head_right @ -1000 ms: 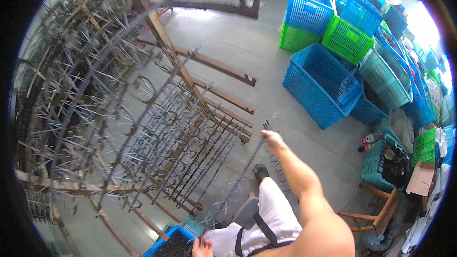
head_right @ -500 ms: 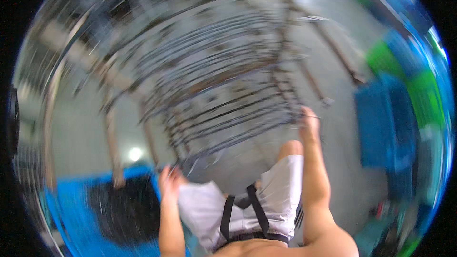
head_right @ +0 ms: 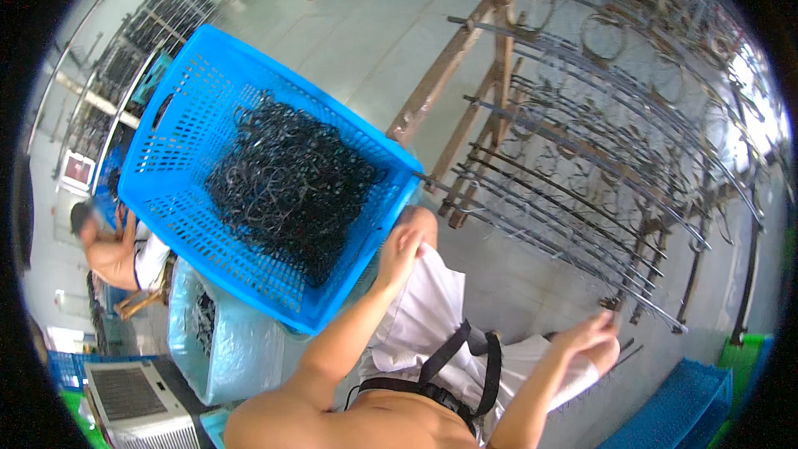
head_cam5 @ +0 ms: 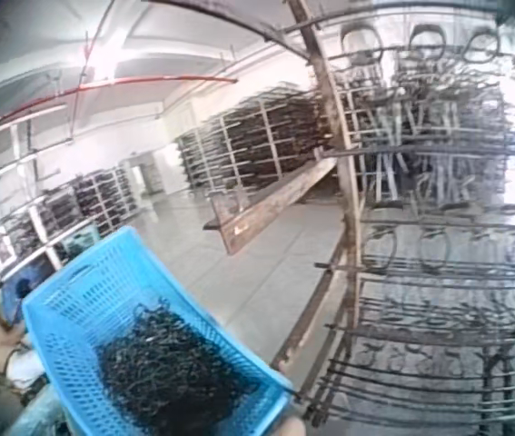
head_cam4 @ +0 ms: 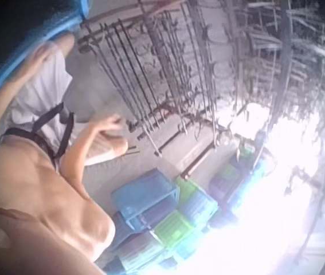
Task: The person picks small metal hoops from a blue basket and attaches them one by one to horizontal rods on a metal rack. The person repeats this process continuously, filling the rack with hoops.
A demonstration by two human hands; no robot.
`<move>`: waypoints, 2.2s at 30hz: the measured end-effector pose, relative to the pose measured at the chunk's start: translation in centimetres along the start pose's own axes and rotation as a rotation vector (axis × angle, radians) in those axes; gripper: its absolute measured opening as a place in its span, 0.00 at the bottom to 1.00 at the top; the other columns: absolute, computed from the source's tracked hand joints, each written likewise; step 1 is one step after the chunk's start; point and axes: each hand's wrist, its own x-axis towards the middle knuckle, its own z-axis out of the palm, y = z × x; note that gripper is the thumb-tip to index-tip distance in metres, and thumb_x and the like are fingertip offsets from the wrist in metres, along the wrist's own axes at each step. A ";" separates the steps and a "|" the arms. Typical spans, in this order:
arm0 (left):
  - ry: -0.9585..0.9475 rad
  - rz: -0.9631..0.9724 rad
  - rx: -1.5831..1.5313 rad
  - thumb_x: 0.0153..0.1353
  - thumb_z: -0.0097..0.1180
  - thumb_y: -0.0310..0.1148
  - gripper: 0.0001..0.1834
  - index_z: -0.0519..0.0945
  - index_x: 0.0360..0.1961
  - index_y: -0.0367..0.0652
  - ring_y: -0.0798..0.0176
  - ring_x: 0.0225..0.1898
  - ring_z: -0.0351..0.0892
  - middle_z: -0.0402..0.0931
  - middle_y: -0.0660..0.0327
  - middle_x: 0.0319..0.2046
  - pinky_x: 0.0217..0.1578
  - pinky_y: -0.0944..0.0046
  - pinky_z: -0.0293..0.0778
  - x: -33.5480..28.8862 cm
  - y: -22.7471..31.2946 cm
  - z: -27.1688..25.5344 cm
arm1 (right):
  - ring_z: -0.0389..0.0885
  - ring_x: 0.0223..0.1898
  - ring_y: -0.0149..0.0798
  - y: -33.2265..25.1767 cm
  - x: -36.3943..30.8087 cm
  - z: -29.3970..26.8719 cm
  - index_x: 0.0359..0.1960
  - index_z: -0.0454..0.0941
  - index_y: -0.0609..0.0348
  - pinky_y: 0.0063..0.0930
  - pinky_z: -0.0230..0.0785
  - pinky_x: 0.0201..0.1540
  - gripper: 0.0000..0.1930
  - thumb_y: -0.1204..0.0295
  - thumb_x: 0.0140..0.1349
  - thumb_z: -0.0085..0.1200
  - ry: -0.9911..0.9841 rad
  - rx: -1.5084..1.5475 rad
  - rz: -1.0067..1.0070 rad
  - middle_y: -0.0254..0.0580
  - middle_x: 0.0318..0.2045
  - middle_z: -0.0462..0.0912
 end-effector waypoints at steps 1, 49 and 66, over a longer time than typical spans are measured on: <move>0.070 0.053 0.136 0.61 0.52 0.39 0.16 0.72 0.39 0.35 0.69 0.29 0.74 0.75 0.59 0.29 0.30 0.69 0.71 -2.3 -0.5 -2.1 | 0.68 0.39 0.37 2.6 -3.0 0.7 0.48 0.65 0.66 0.29 0.62 0.45 0.16 0.68 0.63 0.47 -0.164 -0.143 0.149 0.42 0.38 0.70; 0.396 -0.494 1.246 0.63 0.40 0.36 0.16 0.76 0.47 0.45 0.48 0.49 0.73 0.60 0.52 0.55 0.47 0.55 0.72 8.9 -4.2 -15.2 | 0.72 0.29 0.32 10.1 -15.7 1.0 0.37 0.73 0.66 0.25 0.64 0.32 0.13 0.69 0.53 0.50 -1.146 -0.506 0.558 0.38 0.26 0.75; 0.138 -0.007 1.339 0.60 0.42 0.39 0.15 0.73 0.38 0.39 0.44 0.33 0.78 0.77 0.45 0.36 0.32 0.49 0.74 7.6 -1.0 -25.7 | 0.77 0.29 0.44 6.7 -15.2 2.1 0.38 0.74 0.68 0.33 0.67 0.35 0.18 0.64 0.53 0.50 -1.265 -0.540 0.181 0.51 0.27 0.78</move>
